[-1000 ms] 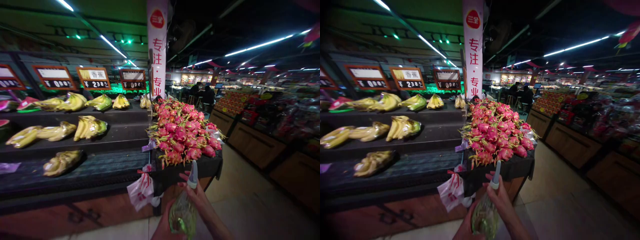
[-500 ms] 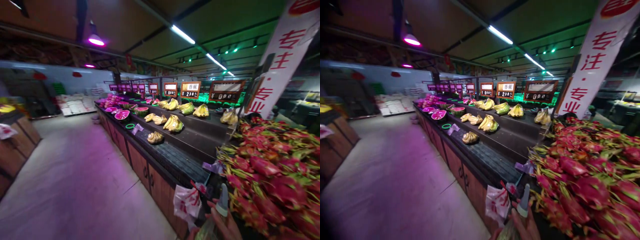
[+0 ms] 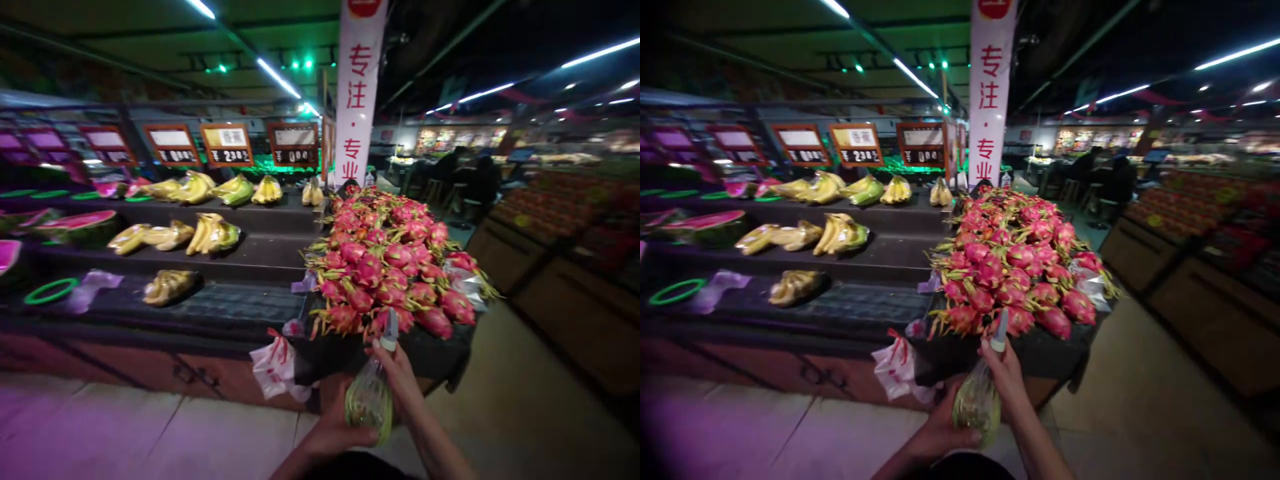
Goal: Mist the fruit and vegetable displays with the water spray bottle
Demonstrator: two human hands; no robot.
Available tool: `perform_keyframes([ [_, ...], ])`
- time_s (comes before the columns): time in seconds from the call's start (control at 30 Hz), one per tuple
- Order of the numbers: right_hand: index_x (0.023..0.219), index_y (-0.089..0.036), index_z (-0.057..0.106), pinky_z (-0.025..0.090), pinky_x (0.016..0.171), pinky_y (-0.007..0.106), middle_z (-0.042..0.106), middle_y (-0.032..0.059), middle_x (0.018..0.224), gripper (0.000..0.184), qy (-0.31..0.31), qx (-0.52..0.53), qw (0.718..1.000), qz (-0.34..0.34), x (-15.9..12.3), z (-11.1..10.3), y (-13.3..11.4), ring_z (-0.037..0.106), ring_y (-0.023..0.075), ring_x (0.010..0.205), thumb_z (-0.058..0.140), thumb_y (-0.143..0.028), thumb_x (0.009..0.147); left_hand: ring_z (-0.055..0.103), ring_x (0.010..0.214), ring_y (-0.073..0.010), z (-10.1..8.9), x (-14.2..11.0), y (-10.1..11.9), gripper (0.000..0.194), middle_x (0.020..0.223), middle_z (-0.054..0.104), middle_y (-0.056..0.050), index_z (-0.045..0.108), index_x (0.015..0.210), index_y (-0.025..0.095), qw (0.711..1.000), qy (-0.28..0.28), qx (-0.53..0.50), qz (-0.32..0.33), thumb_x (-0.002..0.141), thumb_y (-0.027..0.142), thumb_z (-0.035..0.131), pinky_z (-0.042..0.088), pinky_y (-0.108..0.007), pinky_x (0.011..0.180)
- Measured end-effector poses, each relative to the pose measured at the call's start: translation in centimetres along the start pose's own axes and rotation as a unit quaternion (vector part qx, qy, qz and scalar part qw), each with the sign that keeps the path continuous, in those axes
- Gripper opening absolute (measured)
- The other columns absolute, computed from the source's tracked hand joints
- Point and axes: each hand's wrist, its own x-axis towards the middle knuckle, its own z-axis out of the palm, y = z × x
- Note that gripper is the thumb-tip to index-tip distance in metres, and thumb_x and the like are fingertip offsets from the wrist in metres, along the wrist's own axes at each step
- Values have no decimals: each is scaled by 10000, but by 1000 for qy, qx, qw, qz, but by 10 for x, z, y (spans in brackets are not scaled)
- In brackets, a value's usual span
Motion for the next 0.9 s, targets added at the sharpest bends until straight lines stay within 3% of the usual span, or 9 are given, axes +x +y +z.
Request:
perform_keyframes([
  [0.07,1056,-204,738,592,806,400,817,94,1045,678,70,8,997,-11,1,-29,-10,765,308,911,880,-728,649,565,1349,-384,21,22,3,903,1366,625,-122,574,1307,250,999,-29,39,-23,543,386,1035,397,-542,1155],
  [0.13,1065,-203,728,594,764,394,820,103,1054,706,130,14,991,-17,1,-57,-21,768,327,931,878,-740,632,551,1351,-402,43,43,2,1006,1372,612,-143,556,1292,224,997,-41,48,-53,447,434,1061,390,-556,1156],
  [0.23,1102,-195,719,596,746,403,813,130,1115,741,175,5,984,-25,-1,-91,-33,766,359,992,854,-764,646,532,1374,-412,73,63,1,1067,1381,617,-144,564,1270,210,993,-61,54,-89,365,459,1072,372,-545,1178],
  [0.33,1259,-218,674,596,800,439,779,147,1255,791,177,-2,983,-39,-6,-111,-38,754,373,1080,785,-795,729,525,1405,-383,91,67,6,1004,1384,635,-115,578,1278,216,989,-87,44,-109,416,380,1065,368,-496,1193],
  [0.43,1339,-272,631,573,934,492,709,141,1411,783,130,2,990,-57,-11,-110,-34,715,371,1197,736,-809,779,561,1377,-367,90,60,9,956,1340,666,-107,594,1281,212,988,-96,9,-118,458,369,1054,384,-475,1174],
  [0.5,1339,-285,627,545,1007,503,663,133,1473,754,76,5,996,-56,-12,-98,-29,696,358,1225,745,-789,791,578,1358,-365,79,53,10,920,1324,676,-113,607,1269,210,992,-76,-3,-99,486,413,1047,404,-475,1155],
  [0.6,1369,-274,598,542,1004,492,659,138,1434,762,-33,8,999,-30,-6,-63,-22,710,339,1147,759,-761,806,598,1343,-374,55,39,16,947,1326,693,-120,598,1308,224,998,-15,-8,-53,507,474,1036,434,-491,1139],
  [0.8,1509,-262,398,486,1083,506,609,142,1390,972,-222,-3,969,-108,24,43,-25,630,331,1239,813,-736,769,639,1330,-384,9,3,58,874,1374,719,-134,585,1384,243,989,139,10,38,636,465,978,468,-518,1163],
  [0.9,1532,-261,350,485,1086,530,584,155,1387,1101,-278,4,956,-97,33,95,-30,623,333,1233,855,-758,690,652,1314,-395,-14,-11,75,885,1362,728,-138,595,1387,241,971,224,32,81,628,504,965,485,-532,1163],
])
